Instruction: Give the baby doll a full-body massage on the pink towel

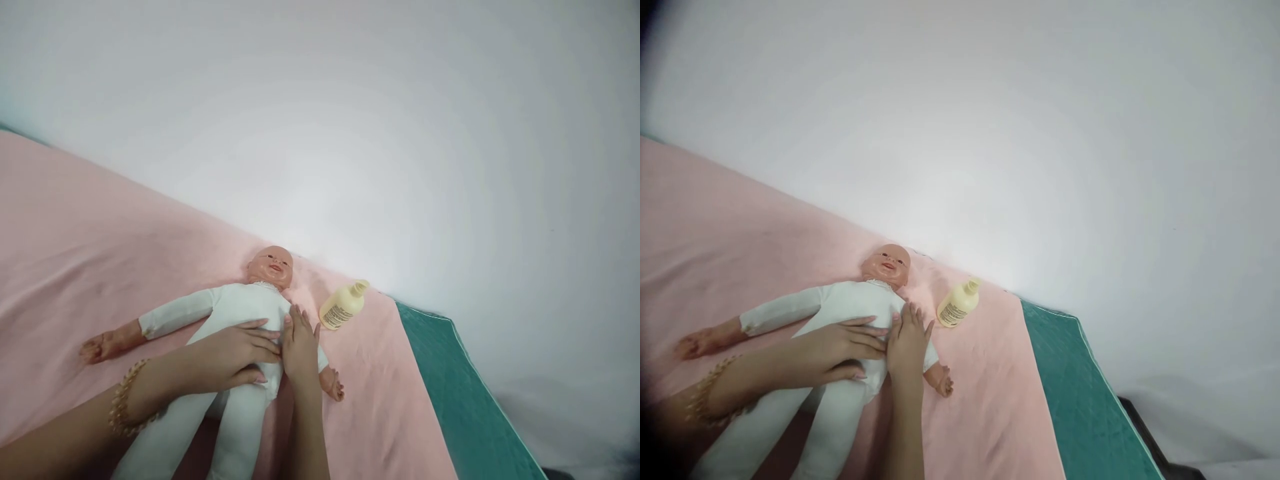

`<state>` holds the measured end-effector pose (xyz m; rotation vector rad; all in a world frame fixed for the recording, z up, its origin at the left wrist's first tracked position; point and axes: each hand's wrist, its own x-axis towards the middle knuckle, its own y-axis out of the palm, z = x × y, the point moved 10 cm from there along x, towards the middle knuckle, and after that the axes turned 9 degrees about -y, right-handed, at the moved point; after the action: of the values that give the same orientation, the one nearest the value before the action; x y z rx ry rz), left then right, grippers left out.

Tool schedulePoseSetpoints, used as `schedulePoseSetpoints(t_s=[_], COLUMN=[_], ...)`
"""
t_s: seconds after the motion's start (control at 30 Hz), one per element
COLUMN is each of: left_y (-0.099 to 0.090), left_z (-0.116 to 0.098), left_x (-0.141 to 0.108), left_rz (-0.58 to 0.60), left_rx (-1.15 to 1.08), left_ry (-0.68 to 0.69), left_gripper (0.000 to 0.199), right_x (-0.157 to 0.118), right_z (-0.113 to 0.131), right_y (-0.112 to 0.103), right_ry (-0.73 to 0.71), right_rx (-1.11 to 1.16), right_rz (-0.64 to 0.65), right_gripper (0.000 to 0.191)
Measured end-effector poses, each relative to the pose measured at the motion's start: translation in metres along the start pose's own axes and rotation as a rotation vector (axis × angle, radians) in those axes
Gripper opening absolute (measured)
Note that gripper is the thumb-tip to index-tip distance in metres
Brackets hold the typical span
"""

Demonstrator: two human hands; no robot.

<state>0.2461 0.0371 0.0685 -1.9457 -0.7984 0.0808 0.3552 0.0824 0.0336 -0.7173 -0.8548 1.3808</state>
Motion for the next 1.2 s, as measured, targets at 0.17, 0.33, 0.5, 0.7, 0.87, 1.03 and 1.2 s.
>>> schedulePoseSetpoints(t_s=[0.17,0.33,0.5,0.7,0.87,1.03,1.2], left_y=[0.001,-0.004,-0.011,-0.029,-0.037,-0.04,-0.041], left_z=[0.031,0.063,0.064,0.076,0.093,0.108,0.125], left_x=[0.007,0.005,0.001,-0.004,-0.01,-0.013,-0.02], left_rz=[-0.028,-0.182,-0.297,-0.465,-0.508,-0.467,-0.438], left_rx=[0.074,0.176,0.191,0.192,0.275,0.361,0.44], left_ry=[-0.078,-0.205,-0.24,-0.401,-0.538,-0.559,-0.551], left_gripper=[0.041,0.05,0.054,0.053,0.049,0.045,0.043], right_x=[0.0,0.0,-0.001,-0.001,-0.008,-0.035,-0.047], right_z=[-0.003,-0.001,0.0,0.01,0.05,0.107,0.128], right_y=[0.0,-0.002,-0.002,-0.005,-0.011,-0.003,0.015], right_ry=[0.016,0.006,-0.007,-0.065,-0.29,-0.535,-0.62], right_rx=[0.029,0.052,0.058,0.103,0.206,0.25,0.218], right_rz=[-0.024,-0.033,-0.033,-0.059,0.0,0.238,0.334], right_gripper=[0.056,0.057,0.059,0.057,0.052,0.038,0.031])
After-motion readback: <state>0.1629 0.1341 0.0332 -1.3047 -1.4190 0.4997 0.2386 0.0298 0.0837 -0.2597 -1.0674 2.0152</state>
